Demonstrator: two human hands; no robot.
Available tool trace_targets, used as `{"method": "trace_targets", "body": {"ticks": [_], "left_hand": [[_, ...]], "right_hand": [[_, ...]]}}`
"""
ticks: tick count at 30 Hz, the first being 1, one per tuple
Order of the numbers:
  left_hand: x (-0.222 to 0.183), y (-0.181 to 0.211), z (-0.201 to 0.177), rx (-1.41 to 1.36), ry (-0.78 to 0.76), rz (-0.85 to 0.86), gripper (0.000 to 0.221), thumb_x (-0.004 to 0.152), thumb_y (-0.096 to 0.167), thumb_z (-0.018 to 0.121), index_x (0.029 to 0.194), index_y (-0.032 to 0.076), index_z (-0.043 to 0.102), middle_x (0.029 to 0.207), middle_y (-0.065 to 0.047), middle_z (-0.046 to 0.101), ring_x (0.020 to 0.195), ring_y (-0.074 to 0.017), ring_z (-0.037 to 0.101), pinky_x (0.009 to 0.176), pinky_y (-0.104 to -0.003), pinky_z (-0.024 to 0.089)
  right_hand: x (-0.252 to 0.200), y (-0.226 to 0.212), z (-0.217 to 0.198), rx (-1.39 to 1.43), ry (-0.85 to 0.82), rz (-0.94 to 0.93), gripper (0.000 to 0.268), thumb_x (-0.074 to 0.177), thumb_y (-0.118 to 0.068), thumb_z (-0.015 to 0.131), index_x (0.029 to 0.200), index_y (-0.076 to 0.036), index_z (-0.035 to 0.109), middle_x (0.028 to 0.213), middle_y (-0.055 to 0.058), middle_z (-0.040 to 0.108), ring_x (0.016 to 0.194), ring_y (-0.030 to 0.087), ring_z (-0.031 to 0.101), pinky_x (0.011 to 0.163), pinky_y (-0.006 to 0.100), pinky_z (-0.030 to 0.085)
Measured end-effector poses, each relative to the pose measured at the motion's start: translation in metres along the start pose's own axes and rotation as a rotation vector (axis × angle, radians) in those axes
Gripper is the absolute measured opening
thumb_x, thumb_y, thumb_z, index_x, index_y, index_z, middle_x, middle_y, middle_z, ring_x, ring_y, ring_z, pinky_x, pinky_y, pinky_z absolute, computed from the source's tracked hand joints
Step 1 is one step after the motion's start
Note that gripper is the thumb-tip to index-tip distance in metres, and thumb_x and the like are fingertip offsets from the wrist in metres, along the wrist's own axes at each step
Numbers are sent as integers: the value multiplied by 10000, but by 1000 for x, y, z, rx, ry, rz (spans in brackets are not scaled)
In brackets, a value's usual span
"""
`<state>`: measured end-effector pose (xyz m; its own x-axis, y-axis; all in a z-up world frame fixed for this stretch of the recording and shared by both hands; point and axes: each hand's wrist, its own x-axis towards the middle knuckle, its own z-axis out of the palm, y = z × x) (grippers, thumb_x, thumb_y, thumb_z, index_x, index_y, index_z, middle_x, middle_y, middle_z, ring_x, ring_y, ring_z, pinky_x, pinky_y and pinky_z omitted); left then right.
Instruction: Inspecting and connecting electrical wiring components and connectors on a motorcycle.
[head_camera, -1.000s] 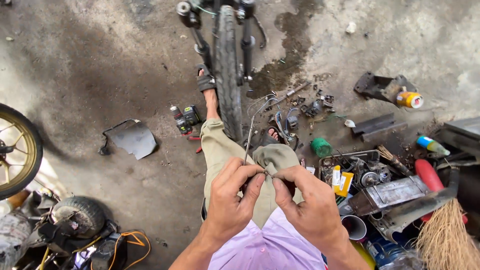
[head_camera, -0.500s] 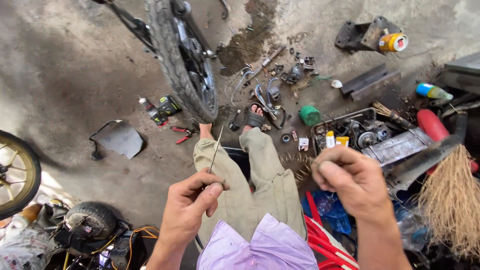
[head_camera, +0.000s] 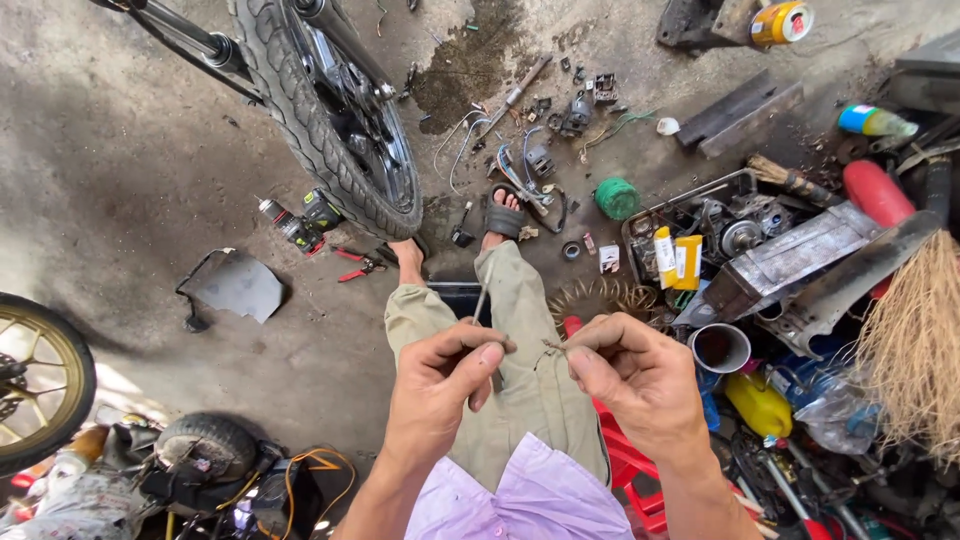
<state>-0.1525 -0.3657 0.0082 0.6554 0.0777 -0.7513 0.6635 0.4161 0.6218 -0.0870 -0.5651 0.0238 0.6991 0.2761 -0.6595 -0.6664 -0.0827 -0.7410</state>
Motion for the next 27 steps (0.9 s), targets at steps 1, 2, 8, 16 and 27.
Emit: {"method": "trace_targets", "body": {"ticks": [1,2,8,16,27], "left_hand": [[10,-12,-8,6,0,-11,207,928,207,723,930,8,781,516,-10,549,470,-63,434,899,-240,419],[17,-22,-20,112,72,55,152,909,160,756,960,23,799,636,-34,634,556,-65,486,703,-225,434],[70,-132,-110,441,245,-130,109,896,108,770,973,35,796,687,-40,611,689,-100,504,580,-275,463],[138,-284,-202,1022,25,-475,287,908,244,694,1088,40,783,935,-218,759,946,-417,725,814,-513,543],[269,-407,-264,1294,-89,-489,258,976,239,614,1099,76,772,794,-147,729,856,-395,743,791,-509,576]], "right_hand": [[8,11,-2,8,4,9,112,907,-70,718,860,22,675,738,78,593,649,144,513,565,251,433],[16,23,0,-55,32,-59,86,894,-42,730,861,36,713,671,94,629,581,124,548,515,236,480],[88,193,24,10,251,48,109,965,-2,668,976,106,679,708,151,682,615,148,646,555,257,552],[133,459,79,187,561,551,216,990,-82,620,1025,129,646,787,160,695,632,149,670,548,228,577],[286,648,90,106,320,602,357,1066,-342,573,1146,-30,726,956,115,796,813,194,800,706,316,667]]}}
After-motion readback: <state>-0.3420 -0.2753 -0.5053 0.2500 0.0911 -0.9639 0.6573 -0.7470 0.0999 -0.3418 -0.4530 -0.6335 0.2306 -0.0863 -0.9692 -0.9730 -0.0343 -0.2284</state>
